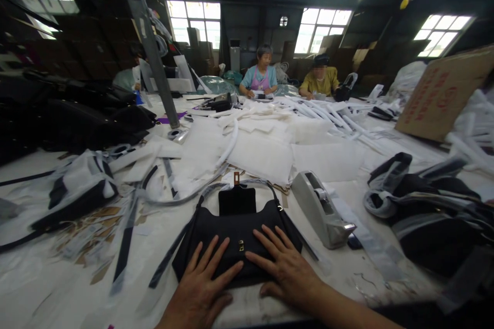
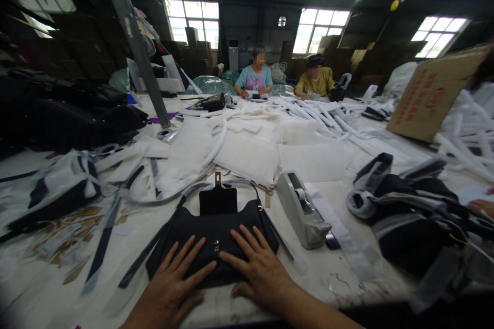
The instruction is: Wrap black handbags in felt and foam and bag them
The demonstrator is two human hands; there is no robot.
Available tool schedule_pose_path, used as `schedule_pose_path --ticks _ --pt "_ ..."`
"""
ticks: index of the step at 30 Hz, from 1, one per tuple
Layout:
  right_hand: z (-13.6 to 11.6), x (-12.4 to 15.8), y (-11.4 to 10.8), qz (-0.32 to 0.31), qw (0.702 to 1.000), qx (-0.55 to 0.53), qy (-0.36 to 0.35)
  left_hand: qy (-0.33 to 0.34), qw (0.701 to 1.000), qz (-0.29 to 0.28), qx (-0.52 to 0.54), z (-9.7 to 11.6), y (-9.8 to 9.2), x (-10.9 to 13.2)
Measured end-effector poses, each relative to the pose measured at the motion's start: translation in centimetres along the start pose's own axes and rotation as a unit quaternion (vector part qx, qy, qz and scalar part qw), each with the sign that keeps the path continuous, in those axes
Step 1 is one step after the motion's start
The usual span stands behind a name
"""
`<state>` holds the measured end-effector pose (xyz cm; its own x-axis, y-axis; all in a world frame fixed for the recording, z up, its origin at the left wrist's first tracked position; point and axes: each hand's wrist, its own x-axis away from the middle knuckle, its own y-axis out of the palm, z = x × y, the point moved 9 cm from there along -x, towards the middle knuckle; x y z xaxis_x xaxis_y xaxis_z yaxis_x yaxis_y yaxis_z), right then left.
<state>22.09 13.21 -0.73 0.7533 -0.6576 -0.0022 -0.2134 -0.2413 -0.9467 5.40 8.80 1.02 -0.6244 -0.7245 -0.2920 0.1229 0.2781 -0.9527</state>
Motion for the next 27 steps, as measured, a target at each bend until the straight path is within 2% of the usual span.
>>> schedule_pose_path --ticks 3,6,9,11,14,16,19,22,24,27 --pt "-0.1 0.1 -0.3 -0.007 1.000 -0.016 -0.003 0.033 0.998 0.042 -0.030 0.4 -0.4 -0.4" --pt "-0.3 0.3 -1.5 -0.020 0.998 -0.057 -0.006 0.075 0.990 0.097 -0.065 1.2 -0.5 -0.6" --pt "-0.4 0.0 -3.3 -0.028 0.995 -0.094 -0.005 0.074 0.987 0.111 -0.089 1.6 0.3 -0.6" --pt "-0.2 -1.1 -4.8 0.001 0.993 -0.119 0.013 0.061 0.990 0.099 -0.079 1.5 0.6 -0.6" --pt "0.1 -3.5 -6.5 0.069 0.988 -0.133 0.046 0.044 0.993 0.094 -0.050 1.5 0.2 -0.6" --pt "-0.5 -5.5 -6.4 0.075 0.992 -0.093 0.041 0.033 0.995 0.083 -0.047 1.5 -0.2 -0.7" --pt "-2.0 -8.0 -4.8 0.026 1.000 0.015 0.010 0.023 0.996 0.062 -0.055 1.5 -0.6 -1.0" --pt "-2.9 -9.3 -3.5 -0.024 0.996 0.085 -0.009 0.018 0.996 0.062 -0.056 1.6 -0.9 -1.1" --pt "-2.9 -9.6 -3.1 -0.054 0.995 0.088 0.003 0.017 0.996 0.060 -0.059 1.7 -1.0 -1.1" --pt "-2.6 -9.6 -2.9 -0.075 0.993 0.073 0.062 0.020 0.996 0.063 -0.065 1.8 -0.8 -1.0"
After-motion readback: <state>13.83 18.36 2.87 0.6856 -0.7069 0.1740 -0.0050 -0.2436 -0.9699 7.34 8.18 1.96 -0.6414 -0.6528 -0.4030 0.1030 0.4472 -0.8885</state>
